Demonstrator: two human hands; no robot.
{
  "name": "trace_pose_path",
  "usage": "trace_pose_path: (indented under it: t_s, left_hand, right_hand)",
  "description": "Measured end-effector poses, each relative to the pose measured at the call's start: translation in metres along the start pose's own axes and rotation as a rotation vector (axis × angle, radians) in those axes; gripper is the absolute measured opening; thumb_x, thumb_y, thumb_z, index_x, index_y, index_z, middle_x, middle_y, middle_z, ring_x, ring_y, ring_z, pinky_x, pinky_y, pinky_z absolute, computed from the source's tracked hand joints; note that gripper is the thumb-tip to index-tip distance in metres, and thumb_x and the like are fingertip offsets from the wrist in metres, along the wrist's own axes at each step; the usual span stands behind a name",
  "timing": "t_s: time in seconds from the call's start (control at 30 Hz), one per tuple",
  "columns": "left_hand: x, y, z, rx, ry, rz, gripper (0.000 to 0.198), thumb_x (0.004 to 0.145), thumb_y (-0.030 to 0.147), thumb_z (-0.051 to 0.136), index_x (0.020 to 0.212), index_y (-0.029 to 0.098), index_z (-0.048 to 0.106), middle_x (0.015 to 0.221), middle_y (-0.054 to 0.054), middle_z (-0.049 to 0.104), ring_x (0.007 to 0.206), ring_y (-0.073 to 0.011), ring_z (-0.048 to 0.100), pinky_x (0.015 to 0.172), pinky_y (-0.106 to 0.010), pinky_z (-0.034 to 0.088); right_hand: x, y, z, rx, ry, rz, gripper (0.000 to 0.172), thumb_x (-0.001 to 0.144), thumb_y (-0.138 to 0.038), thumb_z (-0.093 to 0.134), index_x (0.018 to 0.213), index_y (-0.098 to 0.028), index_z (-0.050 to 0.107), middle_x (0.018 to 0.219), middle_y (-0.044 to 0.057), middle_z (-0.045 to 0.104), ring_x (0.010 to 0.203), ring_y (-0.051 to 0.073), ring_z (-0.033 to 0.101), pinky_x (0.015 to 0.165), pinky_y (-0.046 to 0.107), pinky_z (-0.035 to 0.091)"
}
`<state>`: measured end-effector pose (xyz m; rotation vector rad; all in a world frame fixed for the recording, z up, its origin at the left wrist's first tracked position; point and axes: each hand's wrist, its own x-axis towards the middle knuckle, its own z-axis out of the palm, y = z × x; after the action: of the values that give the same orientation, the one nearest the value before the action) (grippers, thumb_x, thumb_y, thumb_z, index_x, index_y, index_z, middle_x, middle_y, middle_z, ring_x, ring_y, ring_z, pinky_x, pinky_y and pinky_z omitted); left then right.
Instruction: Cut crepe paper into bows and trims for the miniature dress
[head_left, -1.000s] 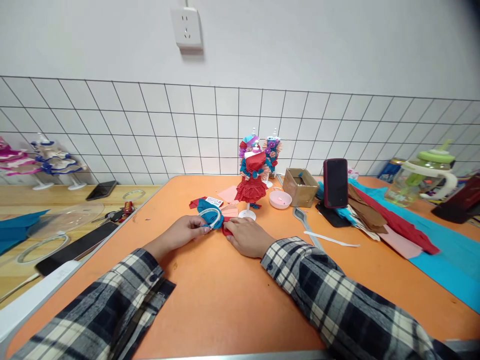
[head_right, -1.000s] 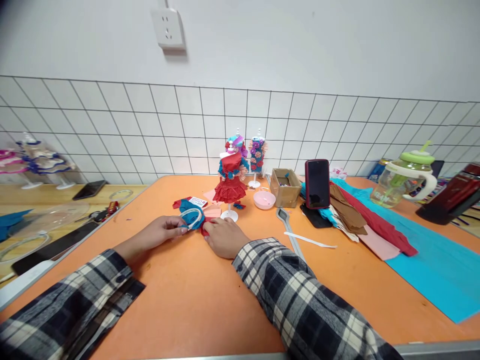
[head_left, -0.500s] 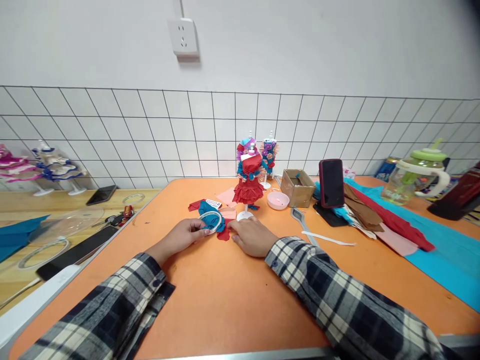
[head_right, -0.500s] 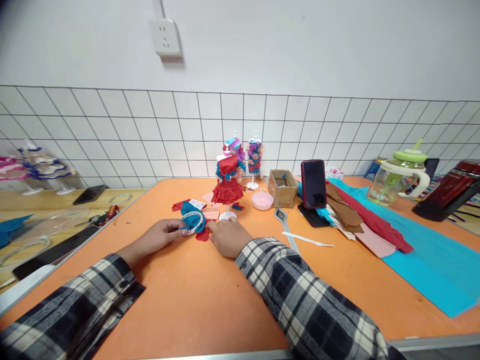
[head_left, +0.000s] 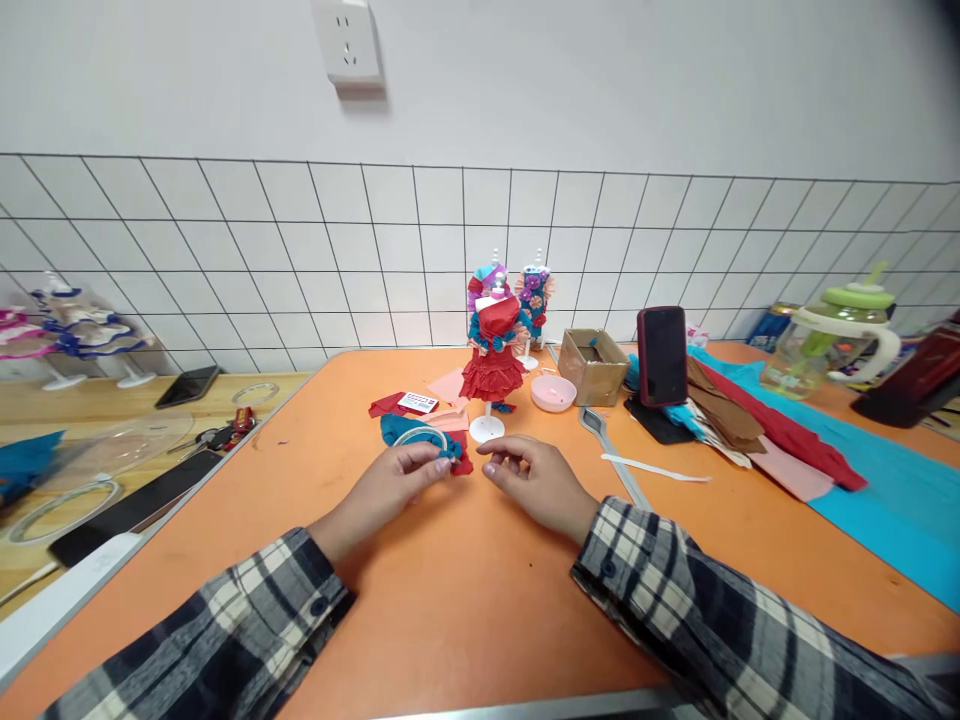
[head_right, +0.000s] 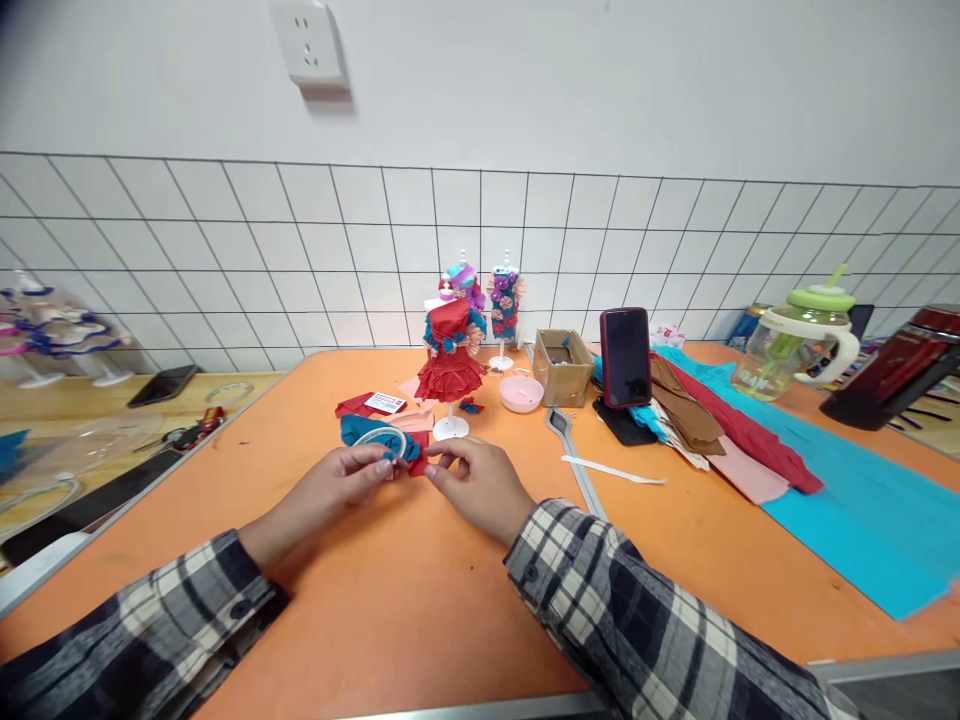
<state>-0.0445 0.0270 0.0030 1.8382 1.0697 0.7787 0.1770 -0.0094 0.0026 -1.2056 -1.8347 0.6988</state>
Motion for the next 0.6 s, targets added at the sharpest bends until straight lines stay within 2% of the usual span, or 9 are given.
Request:
trace_pose_path:
  t_s: [0.13,0.3,0.47,0.6]
  left_hand:
    - [-0.006,0.013,0.018,0.008,0.024,0.011,0.032,0.072,0.047,0.067,0.067,0.016,0.062,0.065,0.0,0.057,0.062,-0.0144,0.051,0.058,-0.025,0.041]
    - [-0.008,0.013,0.022,0.095,0.049,0.085,0.027,0.073,0.042,0.068,0.064,0.017,0.061,0.067,-0.001,0.059,0.067,-0.0158,0.053,0.062,-0.026,0.044]
    - [-0.009,0.01,0.02,0.053,0.001,0.144,0.023,0.075,0.039,0.069,0.085,0.019,0.068,0.085,-0.006,0.067,0.084,-0.0216,0.061,0.078,-0.034,0.05]
    - [-0.013,0.017,0.015,-0.052,-0.077,0.179,0.034,0.074,0.037,0.07,0.103,0.02,0.067,0.106,-0.01,0.067,0.102,-0.0261,0.061,0.09,-0.038,0.048]
  right_hand:
    - [-0.001,-0.008,0.004,0.207,-0.057,0.041,0.023,0.08,-0.033,0.062,0.096,-0.018,0.069,0.088,0.004,0.069,0.075,0.014,0.058,0.068,0.026,0.045]
    - [-0.003,-0.011,0.009,0.189,-0.05,0.112,0.014,0.075,-0.029,0.066,0.081,-0.017,0.07,0.078,0.002,0.069,0.067,0.013,0.055,0.062,0.024,0.042]
    - [-0.002,-0.006,0.012,0.322,-0.128,0.189,0.015,0.077,-0.03,0.062,0.076,-0.016,0.066,0.07,0.0,0.063,0.062,0.011,0.052,0.058,0.023,0.039]
    - [0.0,-0.003,0.01,0.261,-0.091,0.157,0.011,0.078,-0.027,0.06,0.078,-0.017,0.065,0.072,-0.001,0.062,0.063,0.011,0.052,0.06,0.023,0.04]
